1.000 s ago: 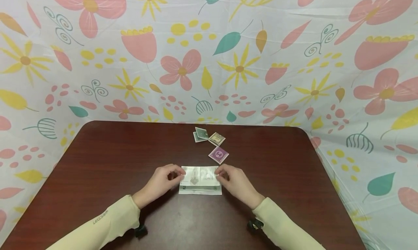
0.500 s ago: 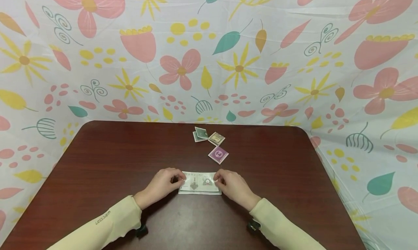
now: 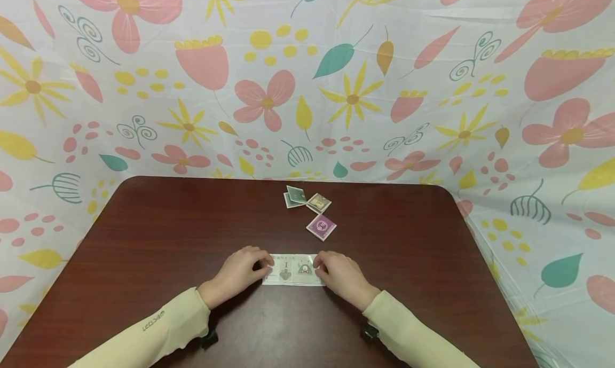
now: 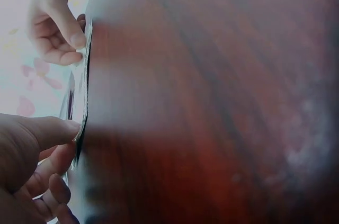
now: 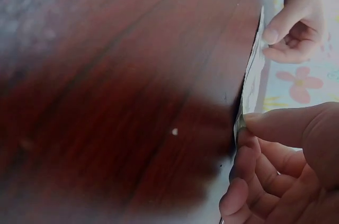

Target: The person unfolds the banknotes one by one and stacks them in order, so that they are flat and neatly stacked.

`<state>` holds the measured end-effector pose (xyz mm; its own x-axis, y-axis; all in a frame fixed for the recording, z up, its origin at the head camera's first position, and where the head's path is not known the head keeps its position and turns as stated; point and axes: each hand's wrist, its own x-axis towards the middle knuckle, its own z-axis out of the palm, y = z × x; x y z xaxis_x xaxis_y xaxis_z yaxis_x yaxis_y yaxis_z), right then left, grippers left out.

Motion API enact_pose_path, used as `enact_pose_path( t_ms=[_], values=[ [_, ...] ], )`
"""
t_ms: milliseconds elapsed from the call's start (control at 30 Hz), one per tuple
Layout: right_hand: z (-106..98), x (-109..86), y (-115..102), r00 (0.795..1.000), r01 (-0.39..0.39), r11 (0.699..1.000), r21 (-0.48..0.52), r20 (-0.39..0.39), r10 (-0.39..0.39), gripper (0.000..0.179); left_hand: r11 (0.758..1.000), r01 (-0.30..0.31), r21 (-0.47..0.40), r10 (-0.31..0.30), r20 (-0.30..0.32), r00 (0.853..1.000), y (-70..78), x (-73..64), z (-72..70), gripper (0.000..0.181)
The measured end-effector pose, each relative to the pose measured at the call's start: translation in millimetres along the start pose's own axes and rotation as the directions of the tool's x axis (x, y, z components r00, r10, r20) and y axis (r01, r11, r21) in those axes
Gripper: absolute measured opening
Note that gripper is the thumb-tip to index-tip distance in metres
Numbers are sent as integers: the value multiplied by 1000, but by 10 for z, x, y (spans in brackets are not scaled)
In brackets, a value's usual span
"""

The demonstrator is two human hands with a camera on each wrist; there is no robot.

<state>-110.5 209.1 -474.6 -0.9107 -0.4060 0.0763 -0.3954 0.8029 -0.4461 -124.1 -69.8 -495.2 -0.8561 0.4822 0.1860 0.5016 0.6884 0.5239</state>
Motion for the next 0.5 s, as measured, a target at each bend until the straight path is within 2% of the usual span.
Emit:
enact_pose_path(
  t_ms=[200,500],
  values=[
    [12,-5,-12,1000,1,1000,-20,-2,-1,13,1000,4,18,-3,-15,1000,-5,-8,-3,8],
    [44,-5,-14,1000,8,1000,21,9,-8,12,1000,19,17,-19,-22,1000,-18,-68,-1,7]
  ],
)
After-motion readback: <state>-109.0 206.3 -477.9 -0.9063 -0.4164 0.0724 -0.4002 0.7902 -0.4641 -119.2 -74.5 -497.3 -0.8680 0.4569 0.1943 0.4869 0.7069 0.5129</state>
